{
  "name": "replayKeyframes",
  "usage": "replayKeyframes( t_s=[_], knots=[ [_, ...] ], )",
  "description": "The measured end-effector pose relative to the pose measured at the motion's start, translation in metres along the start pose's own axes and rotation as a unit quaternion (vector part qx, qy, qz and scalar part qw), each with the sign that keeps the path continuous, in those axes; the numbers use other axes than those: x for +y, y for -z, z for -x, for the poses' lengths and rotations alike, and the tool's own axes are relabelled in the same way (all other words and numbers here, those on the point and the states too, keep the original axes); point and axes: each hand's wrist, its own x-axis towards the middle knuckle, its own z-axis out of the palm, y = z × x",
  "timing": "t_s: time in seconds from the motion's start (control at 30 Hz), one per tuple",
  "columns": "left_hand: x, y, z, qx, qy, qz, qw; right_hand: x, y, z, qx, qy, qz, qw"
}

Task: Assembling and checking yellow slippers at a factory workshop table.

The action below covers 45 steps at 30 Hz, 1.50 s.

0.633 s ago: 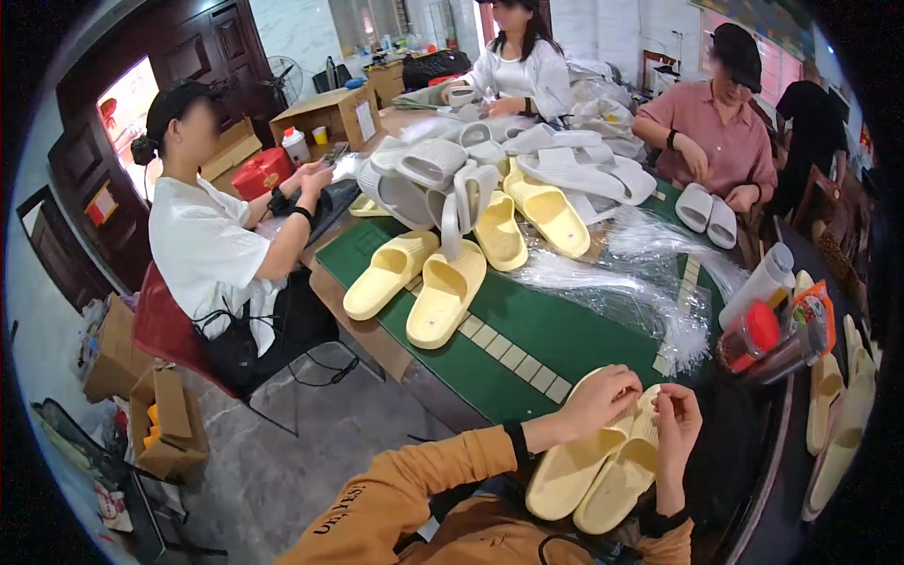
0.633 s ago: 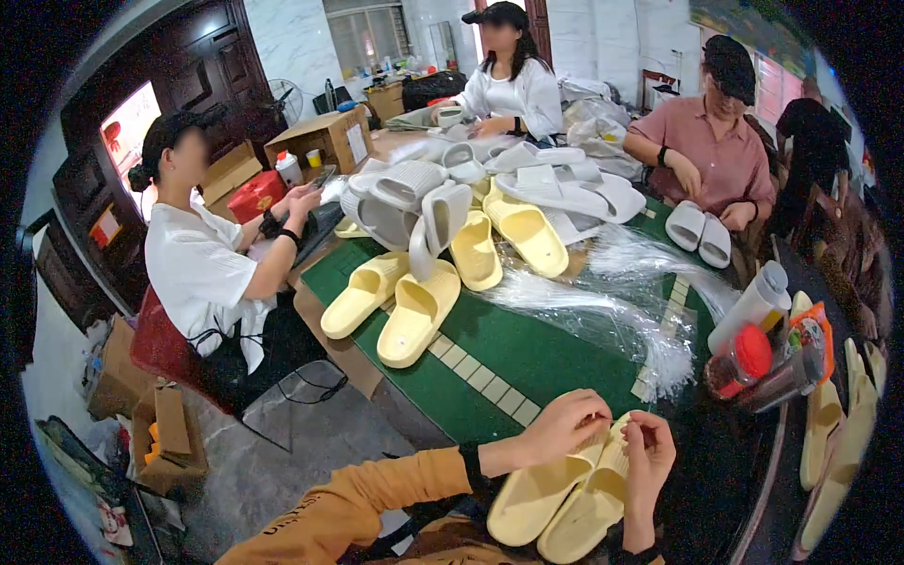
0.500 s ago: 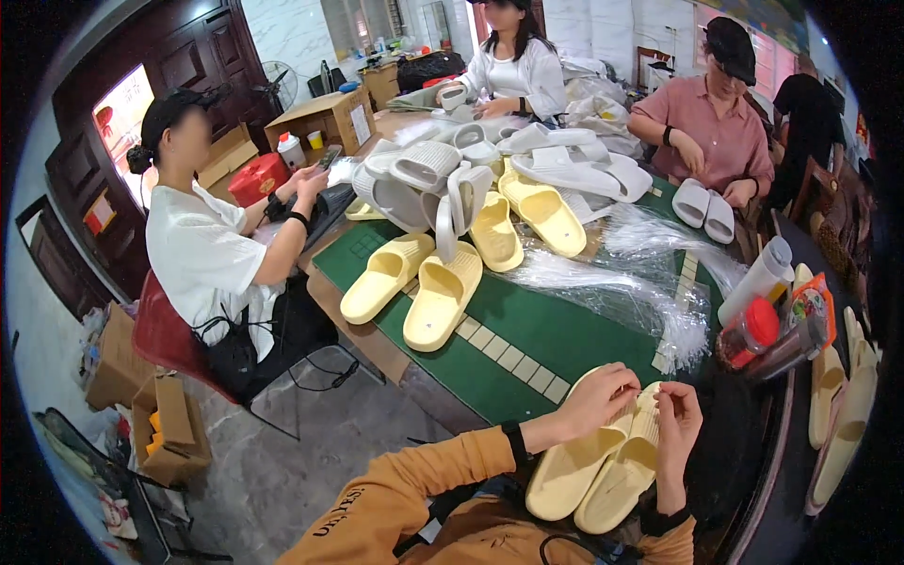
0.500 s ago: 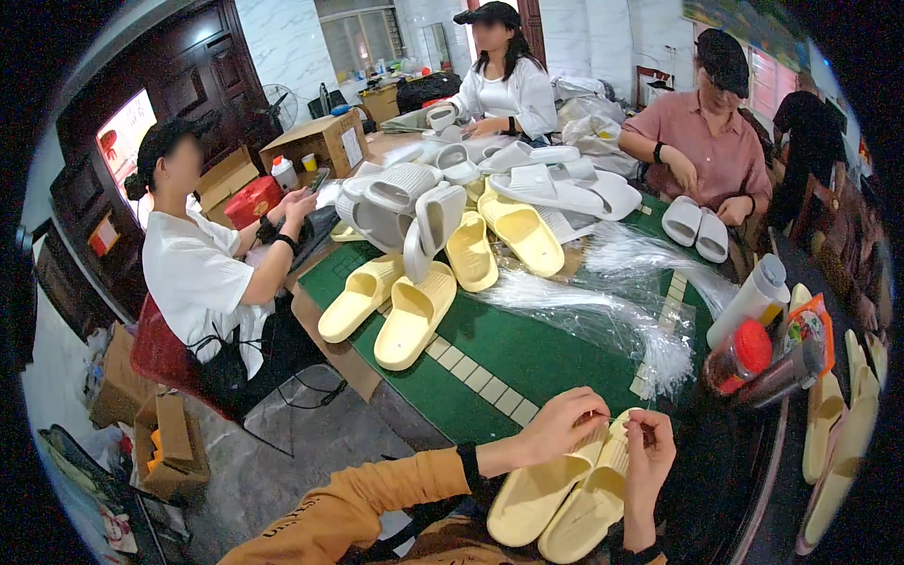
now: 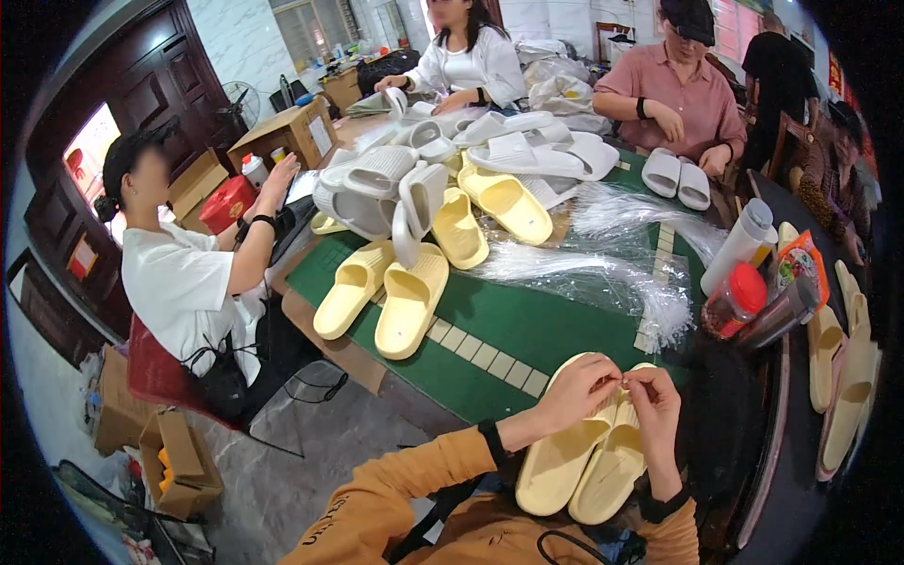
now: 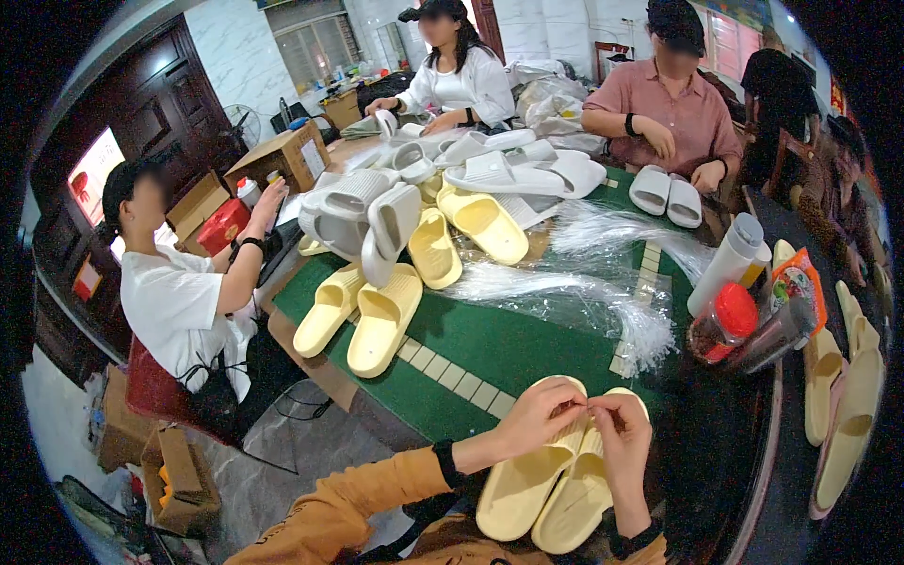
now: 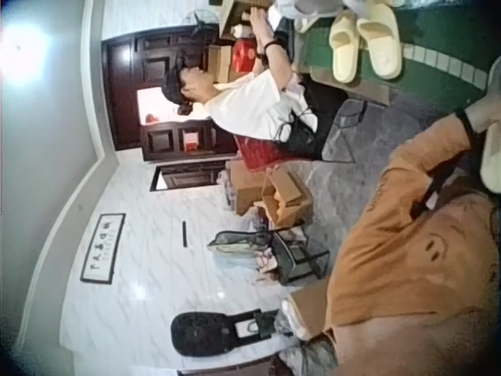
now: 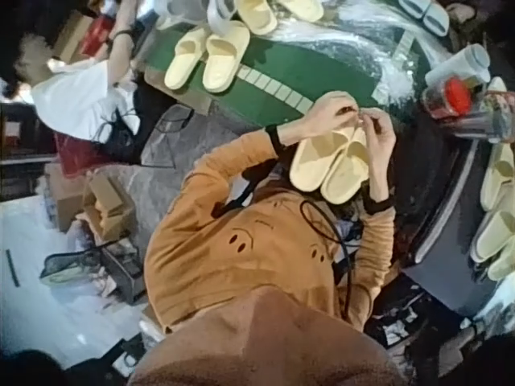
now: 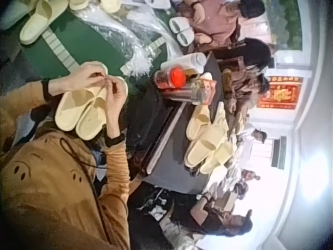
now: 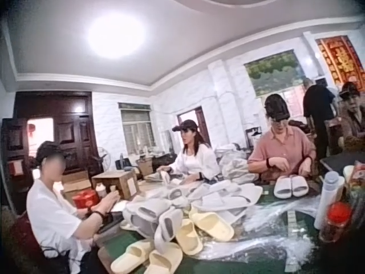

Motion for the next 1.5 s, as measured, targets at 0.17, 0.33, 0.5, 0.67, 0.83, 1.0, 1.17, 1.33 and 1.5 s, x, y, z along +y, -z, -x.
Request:
replayKeyframes(
  t_s=[0.17,0.33,0.5,0.67,0.83,1.0,1.17,1.33,1.5],
  knots=[
    [0.008,0.001,-0.002,-0.037,0.062,0.030,0.997,-0.005,0.002,0.004,0.020,-0.038,0.027,0.999],
    [0.008,0.001,0.001,-0.034,0.036,0.034,0.998,-0.004,-0.002,0.007,0.027,-0.066,0.006,0.997],
    [0.004,0.000,0.003,-0.026,0.036,0.067,0.997,-0.006,-0.001,0.010,0.040,-0.113,0.001,0.993],
    [0.004,-0.002,0.005,0.005,0.041,0.108,0.993,-0.008,-0.001,0.011,0.045,-0.139,-0.050,0.988],
    [0.000,-0.006,0.002,-0.003,0.062,0.128,0.990,-0.014,-0.001,0.009,0.052,-0.142,0.001,0.988],
    [0.003,-0.001,0.001,-0.009,0.106,0.151,0.983,-0.019,-0.001,0.008,0.031,-0.145,0.020,0.989],
    [0.007,0.004,0.002,-0.017,0.136,0.166,0.977,-0.030,-0.011,0.003,0.008,-0.063,0.130,0.989],
    [0.012,0.009,0.001,-0.007,0.145,0.140,0.979,-0.019,-0.006,0.000,-0.019,0.006,0.178,0.984],
    [0.015,0.003,-0.005,-0.019,0.113,0.027,0.993,-0.017,0.002,-0.002,-0.021,0.017,0.134,0.991]
  ],
)
